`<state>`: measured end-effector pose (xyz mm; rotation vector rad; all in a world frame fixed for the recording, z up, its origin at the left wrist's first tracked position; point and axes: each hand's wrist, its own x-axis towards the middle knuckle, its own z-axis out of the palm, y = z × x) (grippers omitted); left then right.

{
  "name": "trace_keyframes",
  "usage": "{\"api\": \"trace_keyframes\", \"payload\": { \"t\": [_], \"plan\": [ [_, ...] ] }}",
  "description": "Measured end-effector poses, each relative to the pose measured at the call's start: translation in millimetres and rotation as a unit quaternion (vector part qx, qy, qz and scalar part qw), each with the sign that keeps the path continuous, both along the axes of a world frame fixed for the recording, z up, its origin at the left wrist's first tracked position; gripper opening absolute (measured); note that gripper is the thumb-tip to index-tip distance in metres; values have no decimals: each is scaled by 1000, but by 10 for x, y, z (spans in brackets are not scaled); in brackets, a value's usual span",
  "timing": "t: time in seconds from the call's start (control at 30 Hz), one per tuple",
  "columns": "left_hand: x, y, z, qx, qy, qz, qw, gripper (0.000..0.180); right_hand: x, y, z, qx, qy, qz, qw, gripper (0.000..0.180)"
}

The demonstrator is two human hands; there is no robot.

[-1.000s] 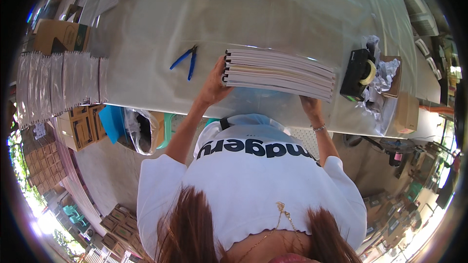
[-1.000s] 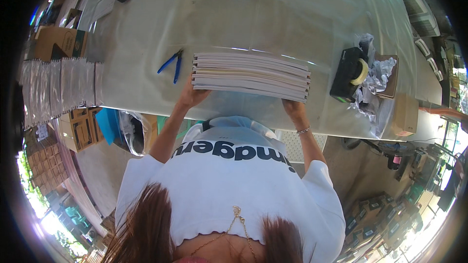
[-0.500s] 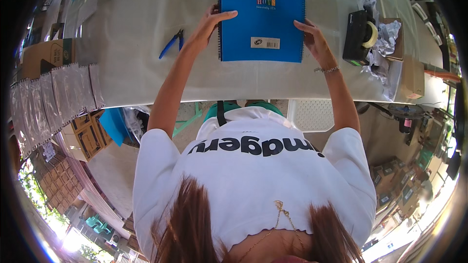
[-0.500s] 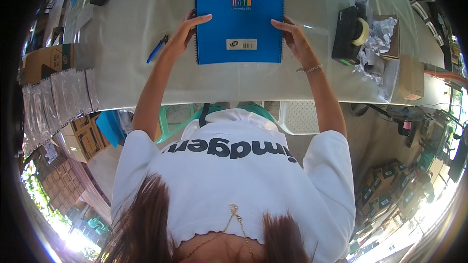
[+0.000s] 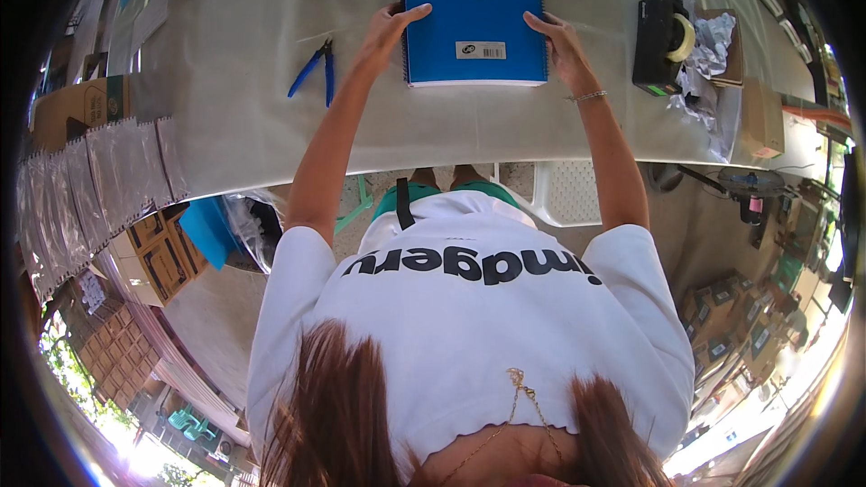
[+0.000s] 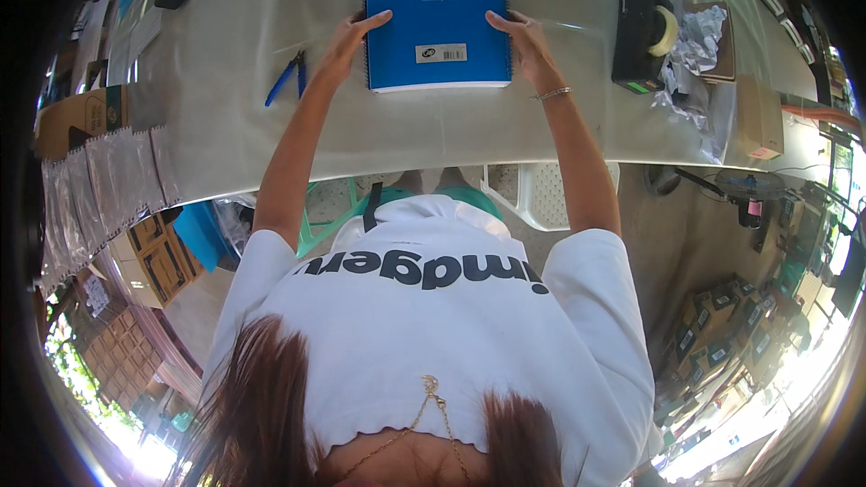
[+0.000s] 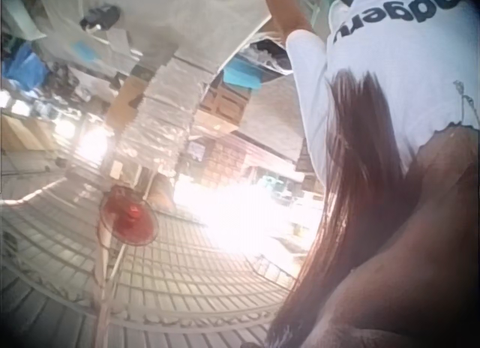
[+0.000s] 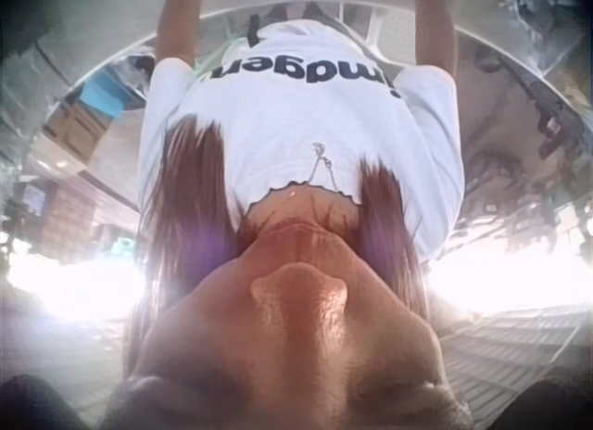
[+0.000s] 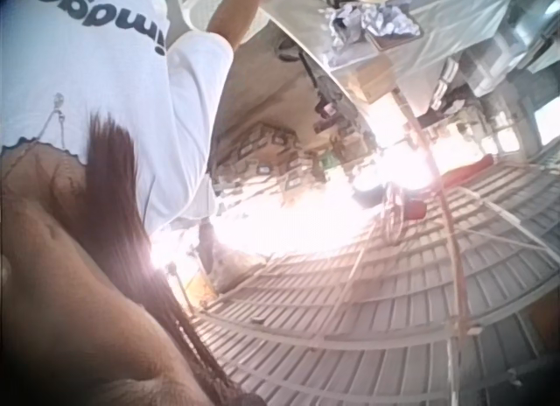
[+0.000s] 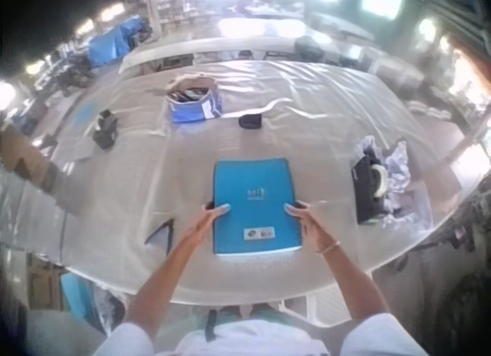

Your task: The person places a notebook inside a plastic bag, folds the plastic over, and secures it with tape before stacking it onto a pile of other notebooks.

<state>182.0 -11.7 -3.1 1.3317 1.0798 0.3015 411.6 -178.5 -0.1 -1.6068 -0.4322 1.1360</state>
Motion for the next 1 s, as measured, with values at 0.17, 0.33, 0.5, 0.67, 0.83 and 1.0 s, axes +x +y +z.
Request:
{"api": "trace_keyframes", "payload": {
  "t": [0.17,0.33,0.5,0.67,0.83,1.0],
  "plan": [
    [-45,11,1,-11,-23,-14,1000,82,-50,-4,38,11,36,-26,999,69],
    [-36,-25,-22,-22,-51,13,998,81,-87,-19,1,24,47,-53,997,71],
    [-33,-29,-107,-3,-69,25,997,80,-70,-34,-6,14,1,-32,999,74],
    [-45,-7,-132,-24,-93,32,995,82,-88,-16,-2,14,-29,-20,999,76],
    [-23,-55,-32,-22,-91,27,995,77,-21,-26,-38,8,-24,-5,1000,76],
    [-234,-152,-192,348,51,65,934,58,-33,-20,-26,24,-65,47,996,76]
  ]
}}
